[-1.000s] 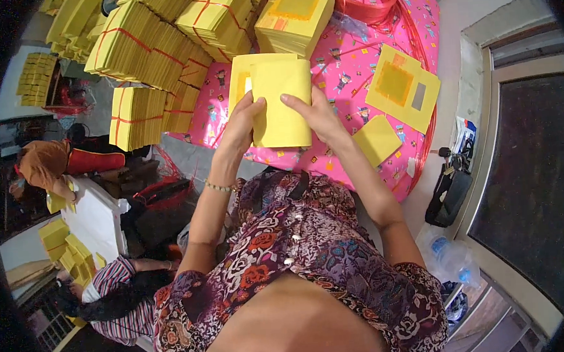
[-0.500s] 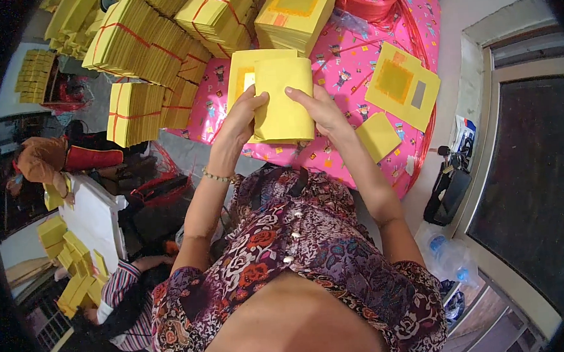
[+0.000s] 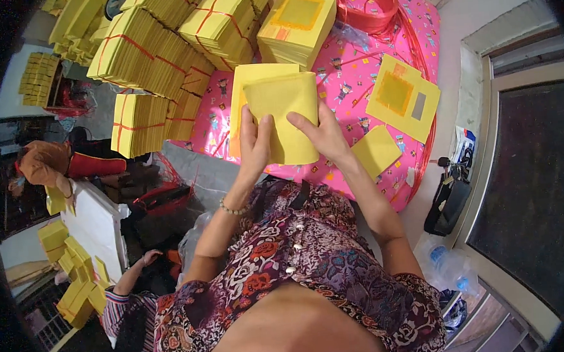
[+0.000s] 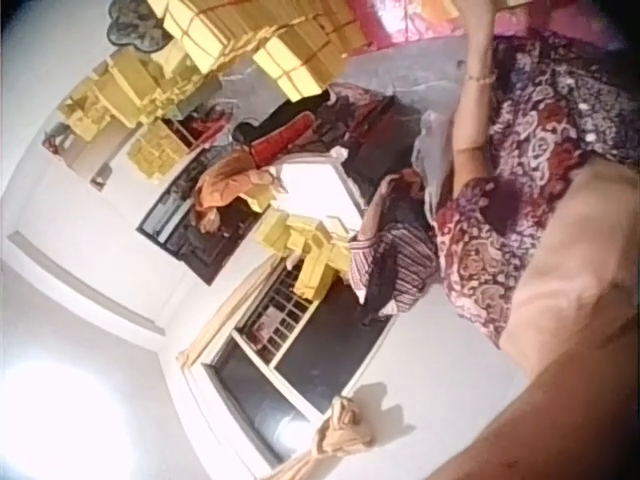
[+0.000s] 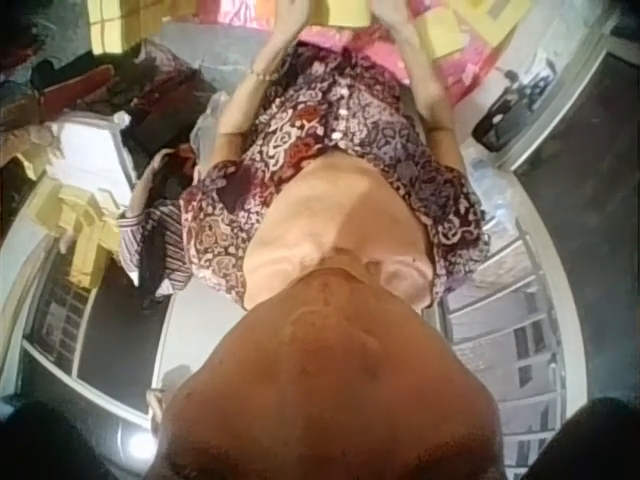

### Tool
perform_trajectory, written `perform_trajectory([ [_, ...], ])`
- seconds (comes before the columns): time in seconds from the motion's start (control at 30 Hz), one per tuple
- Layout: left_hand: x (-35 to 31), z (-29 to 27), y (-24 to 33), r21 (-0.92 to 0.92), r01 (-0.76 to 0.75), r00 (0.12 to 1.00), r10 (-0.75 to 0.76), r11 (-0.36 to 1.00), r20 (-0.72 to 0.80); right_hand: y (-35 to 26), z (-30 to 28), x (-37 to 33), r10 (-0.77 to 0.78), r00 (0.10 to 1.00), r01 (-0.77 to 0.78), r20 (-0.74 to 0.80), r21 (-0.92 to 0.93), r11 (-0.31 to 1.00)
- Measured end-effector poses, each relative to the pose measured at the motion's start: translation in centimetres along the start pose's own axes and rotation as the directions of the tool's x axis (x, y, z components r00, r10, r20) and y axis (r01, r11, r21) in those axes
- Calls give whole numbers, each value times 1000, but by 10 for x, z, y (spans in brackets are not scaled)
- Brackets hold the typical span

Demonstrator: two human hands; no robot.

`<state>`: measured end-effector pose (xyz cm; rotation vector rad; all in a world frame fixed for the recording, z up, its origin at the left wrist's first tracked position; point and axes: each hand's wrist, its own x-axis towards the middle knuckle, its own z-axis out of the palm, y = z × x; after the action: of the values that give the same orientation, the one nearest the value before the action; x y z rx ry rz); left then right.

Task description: Sorting, stacking, and bundling joss paper with rubber bands.

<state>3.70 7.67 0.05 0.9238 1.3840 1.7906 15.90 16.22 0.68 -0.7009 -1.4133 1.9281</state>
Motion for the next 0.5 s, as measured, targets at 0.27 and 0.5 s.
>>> perform_trajectory([
  [0.27,-11,2,14,-11,-39,999,39,999,9,-7,-1,-15,-95,995,95,-10,6,995],
  [0.5,-15,13,28,-51,-82,997,81,995,-17,-7,-4,-21,-169,986,169,15,-35,985],
])
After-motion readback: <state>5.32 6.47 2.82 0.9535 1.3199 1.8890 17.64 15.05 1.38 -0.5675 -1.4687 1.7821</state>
